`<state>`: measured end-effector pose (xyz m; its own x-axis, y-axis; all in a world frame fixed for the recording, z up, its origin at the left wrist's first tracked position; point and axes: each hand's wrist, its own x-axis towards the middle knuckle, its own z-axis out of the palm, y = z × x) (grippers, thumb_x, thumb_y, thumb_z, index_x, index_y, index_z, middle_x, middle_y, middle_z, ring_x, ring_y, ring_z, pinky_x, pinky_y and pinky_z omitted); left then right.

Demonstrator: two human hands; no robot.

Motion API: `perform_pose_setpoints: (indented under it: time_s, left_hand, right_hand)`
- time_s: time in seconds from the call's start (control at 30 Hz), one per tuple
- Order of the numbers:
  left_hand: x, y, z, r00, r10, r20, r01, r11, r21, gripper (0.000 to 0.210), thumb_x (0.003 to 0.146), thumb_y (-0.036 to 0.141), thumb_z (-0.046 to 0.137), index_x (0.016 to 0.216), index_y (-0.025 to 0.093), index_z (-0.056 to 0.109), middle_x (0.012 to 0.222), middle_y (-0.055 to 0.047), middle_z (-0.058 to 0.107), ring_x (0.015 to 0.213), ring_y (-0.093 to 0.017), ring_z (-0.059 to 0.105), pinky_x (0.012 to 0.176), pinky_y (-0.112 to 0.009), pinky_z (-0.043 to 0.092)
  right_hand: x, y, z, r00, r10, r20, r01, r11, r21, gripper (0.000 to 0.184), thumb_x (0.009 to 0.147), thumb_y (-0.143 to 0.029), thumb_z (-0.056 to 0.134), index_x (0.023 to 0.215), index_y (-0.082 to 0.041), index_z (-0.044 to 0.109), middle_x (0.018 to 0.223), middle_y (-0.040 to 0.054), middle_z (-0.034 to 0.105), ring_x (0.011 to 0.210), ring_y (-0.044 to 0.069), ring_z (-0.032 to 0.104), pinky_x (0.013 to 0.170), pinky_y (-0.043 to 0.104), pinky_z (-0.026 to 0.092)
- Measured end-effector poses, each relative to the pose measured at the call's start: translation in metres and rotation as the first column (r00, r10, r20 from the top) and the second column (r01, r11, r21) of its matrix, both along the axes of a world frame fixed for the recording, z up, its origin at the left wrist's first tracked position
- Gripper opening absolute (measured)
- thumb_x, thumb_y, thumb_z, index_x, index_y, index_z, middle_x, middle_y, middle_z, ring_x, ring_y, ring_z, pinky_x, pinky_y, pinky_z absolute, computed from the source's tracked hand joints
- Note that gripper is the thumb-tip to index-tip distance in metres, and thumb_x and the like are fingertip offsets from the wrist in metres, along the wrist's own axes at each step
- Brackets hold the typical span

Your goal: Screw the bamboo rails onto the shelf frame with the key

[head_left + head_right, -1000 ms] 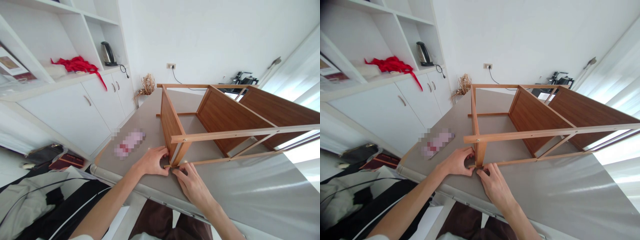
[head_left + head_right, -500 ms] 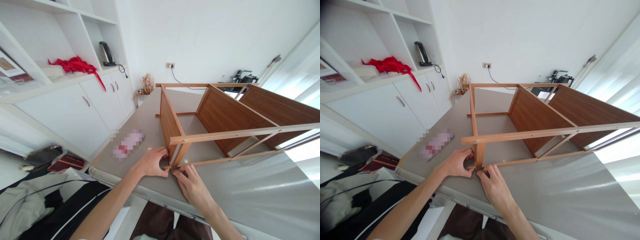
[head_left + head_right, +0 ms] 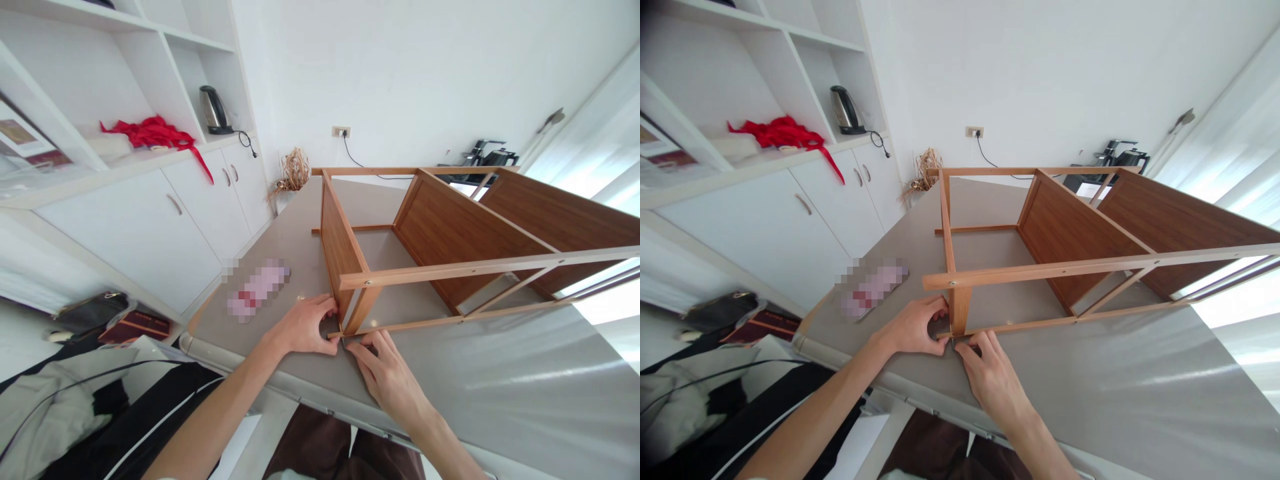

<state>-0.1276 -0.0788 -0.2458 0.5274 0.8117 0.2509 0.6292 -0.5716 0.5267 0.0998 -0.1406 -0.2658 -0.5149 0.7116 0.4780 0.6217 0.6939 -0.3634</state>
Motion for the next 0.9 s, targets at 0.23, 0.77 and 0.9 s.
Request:
perform_pose_setpoints:
  time_s: [0.23,0.77,0.9]
  left_hand:
    - [0.0012,-0.001,0.0,1.0,0.012,0.001,-0.012,1.0,-0.01,0.035,0.063,0.029,0.071,0.089,0.024,0.049,0.09,-0.001,0.061,0.079,-0.02,0.059,0.067,-0.03,0.047]
    - [0.0013,-0.001,0.0,1.0,0.005,-0.006,-0.005,1.0,-0.007,0.036,0.063,0.028,0.072,0.09,0.024,0.049,0.088,0.0,0.06,0.077,-0.019,0.057,0.069,-0.031,0.047]
    - [0.0014,-0.0005,0.0003,1.0,-0.002,-0.006,0.002,1.0,-0.01,0.035,0.063,0.028,0.072,0.089,0.024,0.049,0.088,0.0,0.058,0.078,-0.019,0.057,0.069,-0.03,0.047]
  right_hand:
    - [0.0,-0.0013,-0.0001,1.0,-0.007,-0.008,0.007,1.0,0.001,0.026,0.097,-0.01,0.049,0.112,-0.019,0.068,0.089,0.0068,0.052,0.085,0.02,0.053,0.074,0.033,0.053]
    - [-0.0011,-0.0003,0.0024,1.0,-0.015,-0.024,0.015,1.0,0.027,0.025,0.099,-0.012,0.048,0.107,-0.02,0.07,0.086,0.0063,0.054,0.083,0.019,0.053,0.073,0.031,0.054]
    - [-0.0021,-0.0013,0.0028,0.999,-0.024,0.023,0.022,0.996,0.086,0.024,0.098,-0.01,0.048,0.106,-0.018,0.069,0.088,0.0074,0.054,0.083,0.019,0.051,0.075,0.032,0.052]
